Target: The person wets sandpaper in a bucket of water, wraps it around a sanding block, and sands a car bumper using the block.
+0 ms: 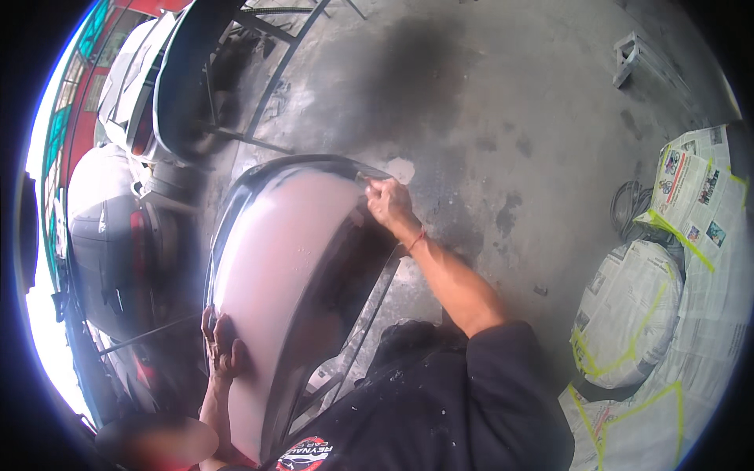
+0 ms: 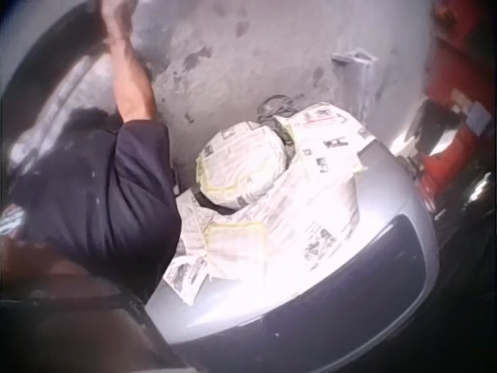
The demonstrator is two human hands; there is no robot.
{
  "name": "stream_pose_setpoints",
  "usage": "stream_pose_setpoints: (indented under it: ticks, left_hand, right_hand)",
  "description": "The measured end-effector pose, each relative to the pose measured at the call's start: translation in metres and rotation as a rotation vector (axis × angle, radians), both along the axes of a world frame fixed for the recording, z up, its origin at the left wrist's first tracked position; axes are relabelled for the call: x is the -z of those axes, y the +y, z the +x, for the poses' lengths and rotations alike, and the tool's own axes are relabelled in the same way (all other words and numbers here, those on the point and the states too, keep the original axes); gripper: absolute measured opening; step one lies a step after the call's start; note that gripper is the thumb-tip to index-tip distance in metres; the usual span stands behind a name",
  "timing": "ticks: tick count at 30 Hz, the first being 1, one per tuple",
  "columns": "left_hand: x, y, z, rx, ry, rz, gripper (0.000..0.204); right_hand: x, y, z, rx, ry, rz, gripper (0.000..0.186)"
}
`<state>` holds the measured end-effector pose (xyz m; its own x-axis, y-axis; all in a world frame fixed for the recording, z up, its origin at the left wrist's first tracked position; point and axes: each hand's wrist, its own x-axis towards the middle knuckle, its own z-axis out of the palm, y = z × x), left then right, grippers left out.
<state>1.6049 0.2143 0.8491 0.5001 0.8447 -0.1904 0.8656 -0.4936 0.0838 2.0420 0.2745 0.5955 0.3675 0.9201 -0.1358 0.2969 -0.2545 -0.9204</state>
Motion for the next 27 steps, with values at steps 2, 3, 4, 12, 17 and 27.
stream_pose_setpoints:
  ticks: [2, 3, 4, 12, 17, 27]
  left_hand:
    - [-0.006, -0.011, -0.011, 0.012, -0.016, 0.031, 0.063]
    - [-0.006, -0.015, -0.019, -0.006, -0.017, 0.035, 0.062]
    - [-0.006, -0.019, -0.02, -0.001, -0.012, 0.032, 0.062]
    - [0.003, -0.012, -0.008, 0.001, -0.009, 0.015, 0.059]
    - [-0.01, -0.019, -0.032, -0.003, 0.024, 0.037, 0.062]
    - [-0.007, -0.011, -0.014, -0.015, 0.015, 0.017, 0.06]
  right_hand:
    - [-0.071, -0.025, -0.042, 0.022, -0.242, 0.417, 0.029]
    - [-0.118, -0.051, -0.068, -0.108, -0.231, 0.535, 0.028]
    - [-0.129, -0.077, -0.098, -0.22, -0.313, 0.667, 0.03]
    - [0.015, 0.011, 0.014, -0.002, 0.012, -0.145, 0.032]
    - [-0.114, -0.043, -0.064, -0.083, -0.271, 0.486, 0.035]
    - [0.02, 0.006, -0.005, 0.071, 0.074, -0.047, 0.03]
